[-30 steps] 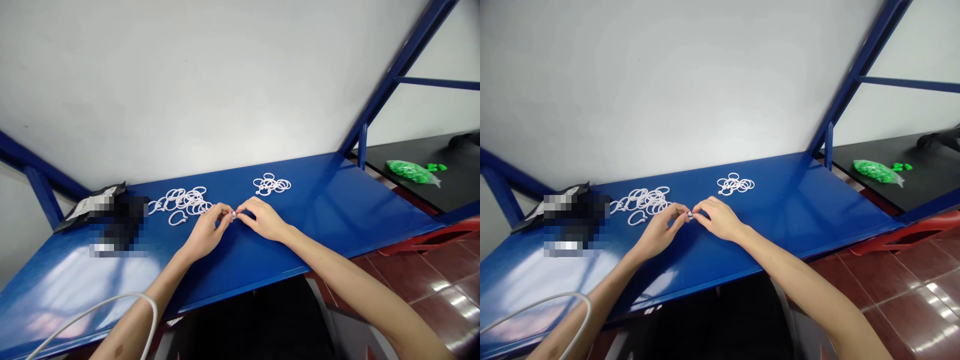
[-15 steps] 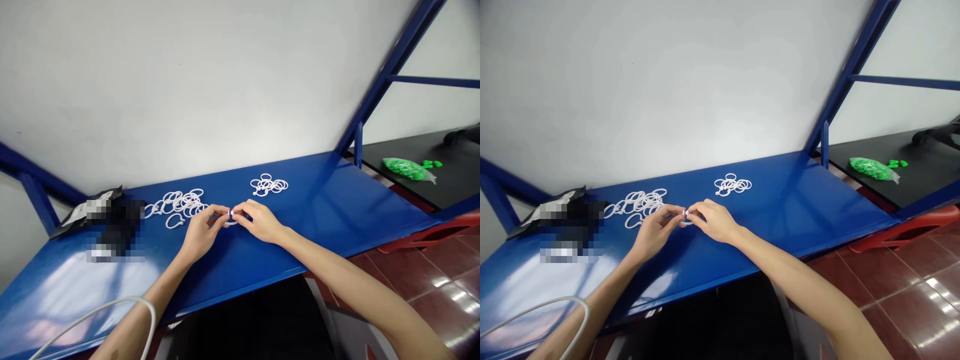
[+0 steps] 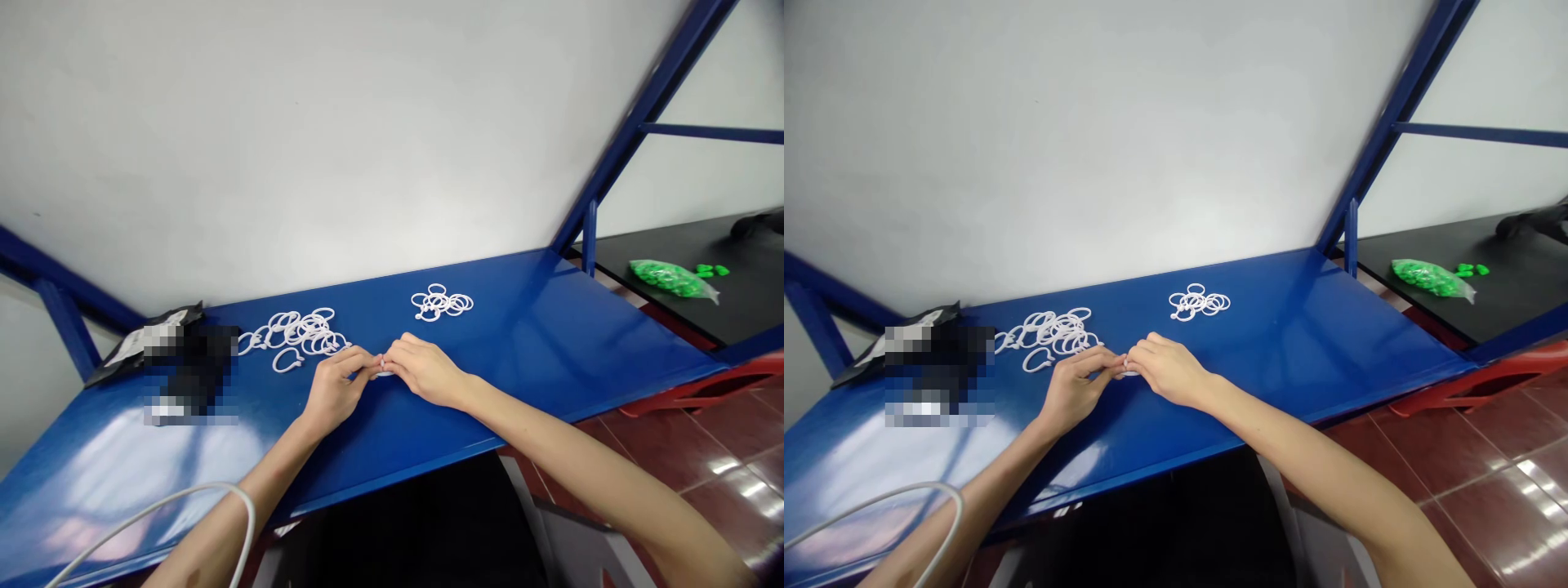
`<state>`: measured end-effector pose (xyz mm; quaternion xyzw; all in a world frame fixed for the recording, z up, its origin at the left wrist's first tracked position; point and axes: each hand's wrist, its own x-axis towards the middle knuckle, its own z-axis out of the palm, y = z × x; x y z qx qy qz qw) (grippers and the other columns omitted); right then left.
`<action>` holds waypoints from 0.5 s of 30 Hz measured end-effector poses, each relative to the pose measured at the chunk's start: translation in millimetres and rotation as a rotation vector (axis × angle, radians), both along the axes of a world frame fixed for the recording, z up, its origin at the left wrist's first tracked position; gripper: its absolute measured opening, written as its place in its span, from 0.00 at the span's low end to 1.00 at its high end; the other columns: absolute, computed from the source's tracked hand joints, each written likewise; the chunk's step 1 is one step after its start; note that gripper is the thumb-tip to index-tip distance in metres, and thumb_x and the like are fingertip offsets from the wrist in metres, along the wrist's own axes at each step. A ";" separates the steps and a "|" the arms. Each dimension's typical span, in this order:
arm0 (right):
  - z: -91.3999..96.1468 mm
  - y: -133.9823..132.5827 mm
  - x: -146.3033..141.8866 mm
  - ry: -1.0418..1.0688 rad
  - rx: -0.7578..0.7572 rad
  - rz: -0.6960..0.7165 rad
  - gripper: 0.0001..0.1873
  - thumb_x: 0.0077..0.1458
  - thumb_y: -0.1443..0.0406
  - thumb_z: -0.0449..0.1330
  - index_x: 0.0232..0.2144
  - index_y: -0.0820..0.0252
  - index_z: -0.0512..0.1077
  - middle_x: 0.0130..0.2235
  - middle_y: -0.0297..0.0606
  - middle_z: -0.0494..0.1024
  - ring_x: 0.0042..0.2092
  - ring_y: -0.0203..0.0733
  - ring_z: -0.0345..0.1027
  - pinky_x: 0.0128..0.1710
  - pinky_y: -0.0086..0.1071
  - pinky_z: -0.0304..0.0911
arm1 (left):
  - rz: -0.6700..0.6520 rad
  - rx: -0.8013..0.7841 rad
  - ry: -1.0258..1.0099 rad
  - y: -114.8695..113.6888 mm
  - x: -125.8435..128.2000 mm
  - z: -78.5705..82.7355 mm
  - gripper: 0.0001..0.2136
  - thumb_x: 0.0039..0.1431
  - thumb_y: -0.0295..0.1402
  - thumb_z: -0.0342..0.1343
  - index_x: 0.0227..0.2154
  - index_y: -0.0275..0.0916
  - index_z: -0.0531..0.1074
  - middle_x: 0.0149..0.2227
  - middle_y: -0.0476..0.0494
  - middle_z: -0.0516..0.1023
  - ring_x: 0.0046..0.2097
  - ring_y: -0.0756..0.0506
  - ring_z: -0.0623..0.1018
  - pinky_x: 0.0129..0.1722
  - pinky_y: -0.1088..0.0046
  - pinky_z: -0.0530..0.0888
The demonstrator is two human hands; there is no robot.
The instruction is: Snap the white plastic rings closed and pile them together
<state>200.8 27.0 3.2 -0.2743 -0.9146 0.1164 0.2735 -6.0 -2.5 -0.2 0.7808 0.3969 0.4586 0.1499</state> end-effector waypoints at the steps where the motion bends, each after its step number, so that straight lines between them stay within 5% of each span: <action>1: 0.0 0.0 -0.1 -0.006 0.011 0.009 0.14 0.73 0.64 0.49 0.38 0.58 0.72 0.37 0.39 0.77 0.38 0.42 0.63 0.39 0.34 0.62 | -0.003 0.027 0.015 0.0 0.3 0.4 0.07 0.64 0.27 0.59 0.30 0.41 0.78 0.30 0.49 0.81 0.31 0.51 0.80 0.33 0.77 0.76; 8: 1.3 15.6 -4.5 0.133 0.008 -0.150 0.09 0.71 0.62 0.54 0.41 0.58 0.74 0.40 0.38 0.79 0.41 0.43 0.67 0.44 0.36 0.65 | 0.139 0.147 0.299 15.4 -16.6 8.4 0.09 0.68 0.33 0.55 0.45 0.42 0.78 0.42 0.44 0.83 0.44 0.44 0.80 0.47 0.66 0.77; 12: 2.7 42.3 17.6 0.193 0.099 -0.391 0.09 0.70 0.62 0.55 0.41 0.57 0.75 0.42 0.42 0.78 0.46 0.49 0.67 0.50 0.43 0.65 | 0.375 0.186 0.540 27.3 -48.1 8.9 0.14 0.68 0.33 0.50 0.50 0.36 0.76 0.46 0.35 0.80 0.49 0.36 0.76 0.52 0.54 0.73; 15: 2.0 60.8 41.8 0.193 0.150 -0.606 0.10 0.68 0.64 0.55 0.43 0.58 0.77 0.44 0.46 0.76 0.48 0.53 0.64 0.50 0.46 0.67 | 0.387 0.113 0.672 33.3 -67.2 5.7 0.12 0.65 0.32 0.50 0.45 0.37 0.76 0.44 0.35 0.79 0.46 0.34 0.75 0.49 0.53 0.73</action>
